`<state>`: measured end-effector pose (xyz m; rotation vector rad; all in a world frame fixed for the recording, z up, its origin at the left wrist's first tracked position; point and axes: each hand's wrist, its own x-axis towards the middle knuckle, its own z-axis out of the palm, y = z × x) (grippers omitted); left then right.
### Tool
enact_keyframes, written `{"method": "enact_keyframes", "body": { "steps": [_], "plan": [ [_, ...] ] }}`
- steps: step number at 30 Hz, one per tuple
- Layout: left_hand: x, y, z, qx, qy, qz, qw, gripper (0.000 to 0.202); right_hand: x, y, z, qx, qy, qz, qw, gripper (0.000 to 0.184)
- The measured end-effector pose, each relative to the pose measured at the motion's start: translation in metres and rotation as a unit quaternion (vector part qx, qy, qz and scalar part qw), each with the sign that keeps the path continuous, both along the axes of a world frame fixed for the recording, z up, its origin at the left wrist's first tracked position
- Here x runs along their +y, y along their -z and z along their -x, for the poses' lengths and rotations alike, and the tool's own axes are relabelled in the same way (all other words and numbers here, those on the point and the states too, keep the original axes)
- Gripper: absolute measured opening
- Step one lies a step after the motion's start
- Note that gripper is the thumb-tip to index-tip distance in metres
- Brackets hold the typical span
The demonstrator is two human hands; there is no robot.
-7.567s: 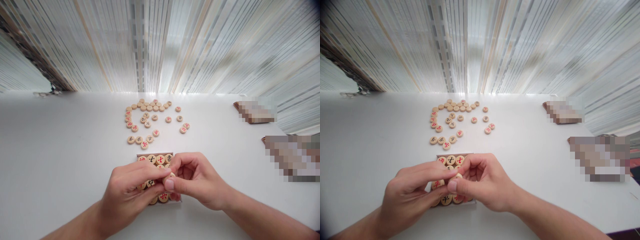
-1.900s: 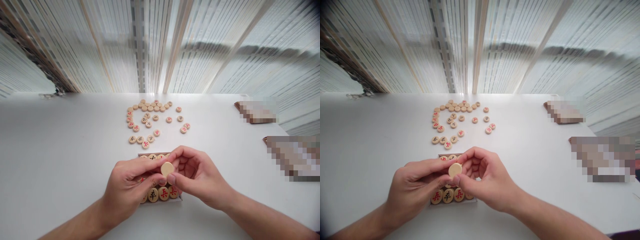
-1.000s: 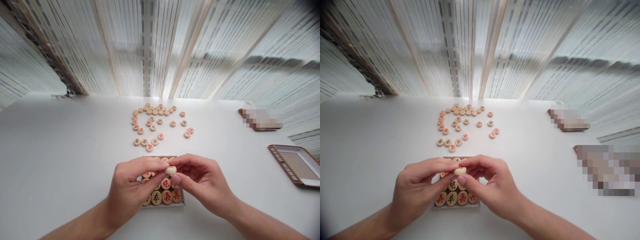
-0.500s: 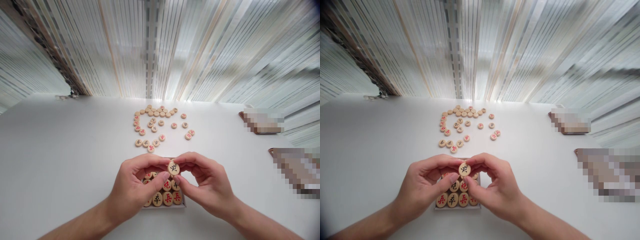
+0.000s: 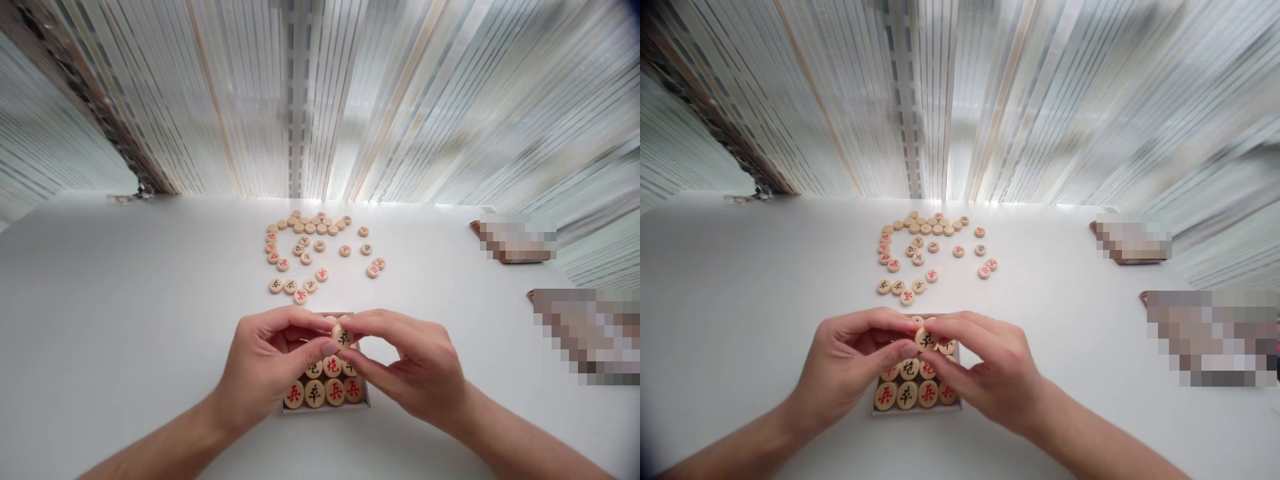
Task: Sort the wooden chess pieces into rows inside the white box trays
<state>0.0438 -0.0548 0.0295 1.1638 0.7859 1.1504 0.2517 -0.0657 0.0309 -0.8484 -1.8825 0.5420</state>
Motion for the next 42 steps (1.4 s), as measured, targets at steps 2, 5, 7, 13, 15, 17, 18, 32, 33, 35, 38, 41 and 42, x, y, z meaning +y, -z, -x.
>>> {"method": "enact_keyframes", "body": {
  "steps": [2, 5, 7, 13, 15, 17, 18, 32, 33, 35, 38, 41, 42],
  "plan": [
    [0.0, -0.001, 0.001, -0.001, 0.002, 0.0, 1.0, 0.013, 0.0, 0.0, -0.001, -0.006, 0.001, 0.024, 1.0, 0.031],
    [0.001, -0.001, 0.004, 0.012, -0.018, -0.004, 1.0, 0.008, -0.001, 0.0, -0.004, -0.002, -0.01, 0.08, 0.997, 0.029],
    [0.003, -0.001, 0.007, 0.031, -0.046, -0.016, 0.998, 0.009, -0.002, -0.002, -0.006, 0.005, -0.02, 0.114, 0.993, 0.027],
    [0.011, 0.0, 0.013, 0.066, -0.092, -0.045, 0.993, 0.01, -0.013, -0.011, -0.021, -0.002, -0.034, 0.185, 0.982, 0.023],
    [0.011, 0.0, 0.013, 0.074, -0.096, -0.048, 0.991, 0.01, -0.021, -0.011, -0.027, -0.016, -0.032, 0.2, 0.979, 0.022],
    [0.011, 0.0, 0.012, 0.077, -0.099, -0.053, 0.991, 0.01, -0.029, -0.009, -0.034, -0.036, -0.024, 0.205, 0.978, 0.021],
    [0.011, 0.0, 0.012, 0.079, -0.1, -0.055, 0.99, 0.01, -0.033, -0.008, -0.036, -0.047, -0.021, 0.205, 0.977, 0.022],
    [0.011, 0.004, 0.01, 0.094, -0.089, -0.06, 0.99, 0.011, -0.055, 0.009, -0.033, -0.137, -0.004, 0.16, 0.977, 0.023],
    [0.011, 0.004, 0.01, 0.094, -0.088, -0.059, 0.99, 0.011, -0.055, 0.01, -0.032, -0.143, -0.005, 0.161, 0.977, 0.023],
    [0.011, 0.003, 0.01, 0.095, -0.086, -0.058, 0.99, 0.011, -0.054, 0.011, -0.03, -0.151, -0.007, 0.167, 0.974, 0.024],
    [0.011, 0.002, 0.01, 0.096, -0.083, -0.058, 0.99, 0.01, -0.054, 0.013, -0.028, -0.162, -0.007, 0.176, 0.971, 0.023],
    [0.011, 0.003, 0.01, 0.097, -0.081, -0.063, 0.99, 0.01, -0.054, 0.014, -0.028, -0.171, -0.007, 0.185, 0.968, 0.023],
    [0.011, 0.004, 0.01, 0.097, -0.08, -0.065, 0.99, 0.01, -0.054, 0.015, -0.029, -0.173, -0.007, 0.184, 0.968, 0.023]
  ]
}}
